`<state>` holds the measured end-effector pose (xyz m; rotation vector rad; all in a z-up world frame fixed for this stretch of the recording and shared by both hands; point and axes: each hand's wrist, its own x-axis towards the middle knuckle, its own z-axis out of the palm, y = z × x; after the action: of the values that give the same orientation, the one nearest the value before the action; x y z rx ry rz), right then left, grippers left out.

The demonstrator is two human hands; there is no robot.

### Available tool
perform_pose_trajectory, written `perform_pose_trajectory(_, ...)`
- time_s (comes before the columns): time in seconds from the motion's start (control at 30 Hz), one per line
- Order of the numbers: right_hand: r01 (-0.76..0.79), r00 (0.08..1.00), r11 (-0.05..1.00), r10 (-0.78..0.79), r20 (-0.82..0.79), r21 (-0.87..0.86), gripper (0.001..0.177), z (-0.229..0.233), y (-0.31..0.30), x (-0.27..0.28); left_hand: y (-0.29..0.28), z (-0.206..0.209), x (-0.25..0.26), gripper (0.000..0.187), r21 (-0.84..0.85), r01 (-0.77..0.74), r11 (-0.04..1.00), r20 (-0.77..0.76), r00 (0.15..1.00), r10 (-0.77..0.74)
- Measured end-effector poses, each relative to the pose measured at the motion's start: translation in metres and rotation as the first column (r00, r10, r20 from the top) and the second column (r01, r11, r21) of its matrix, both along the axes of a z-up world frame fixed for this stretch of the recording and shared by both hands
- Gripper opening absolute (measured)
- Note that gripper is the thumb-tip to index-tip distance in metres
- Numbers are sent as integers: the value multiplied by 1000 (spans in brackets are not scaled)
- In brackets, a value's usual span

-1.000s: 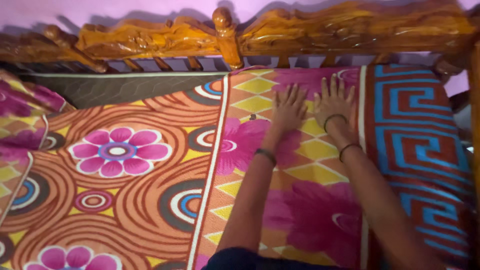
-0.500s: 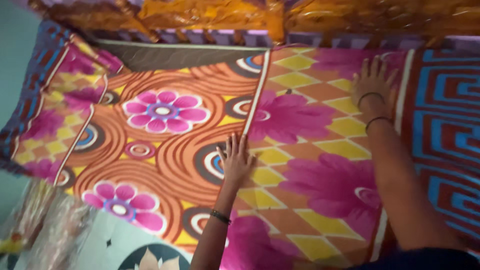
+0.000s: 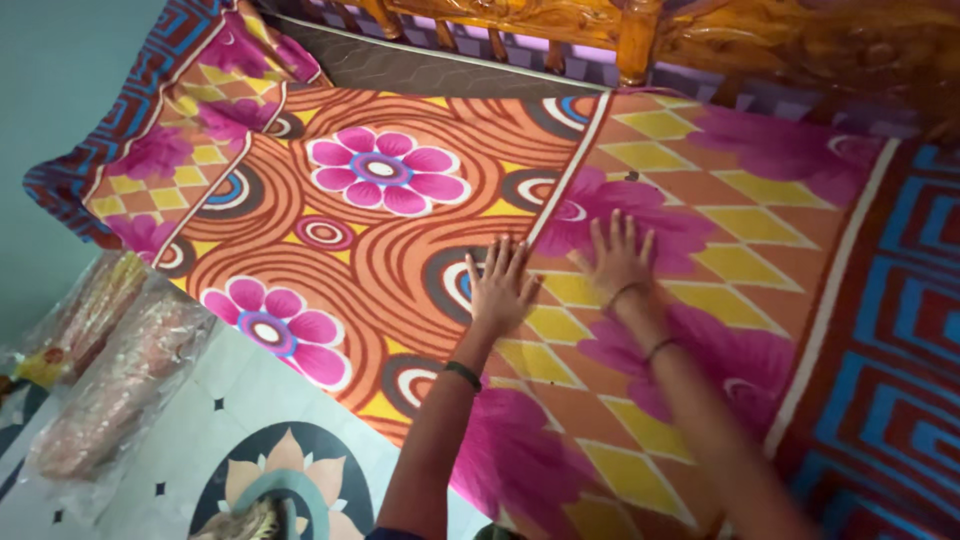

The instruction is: The person smooths and tucks a colorful patterned bedsheet onto a wooden bed frame. They adjust the sheet along the sides and corners, pressing it into place by hand.

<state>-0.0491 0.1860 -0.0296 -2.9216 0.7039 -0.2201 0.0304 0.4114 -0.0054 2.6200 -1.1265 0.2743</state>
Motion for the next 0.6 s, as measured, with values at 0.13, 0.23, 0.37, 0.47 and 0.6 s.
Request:
perform_pose_trajectory(0.13,12,996,990,0,87,-144,75,9,23,-7,3,-7,0,73,-1,4,1000,-13,1000,-4)
perform_pose_trajectory(0.23,9,998,990,-1,60,-143,74,12,23,-13,2,-9,1,72,1,12,1000,8,1000,-12)
perform_pose_trajectory(0.37,7,999,986,2,53,-165,72,16,26,-16,2,-10,0,72,5,-4,1000,5,1000,4)
perform_pose_trajectory(0.47,12,998,984,-2,58,-180,72,17,25,-15,1,-11,1,72,-18,-3,1000,9,1000,3)
perform_pose_trajectory(0.6,8,997,984,5,73,-180,70,10,23,-14,2,-14,0,72,-14,-19,1000,19,1000,19)
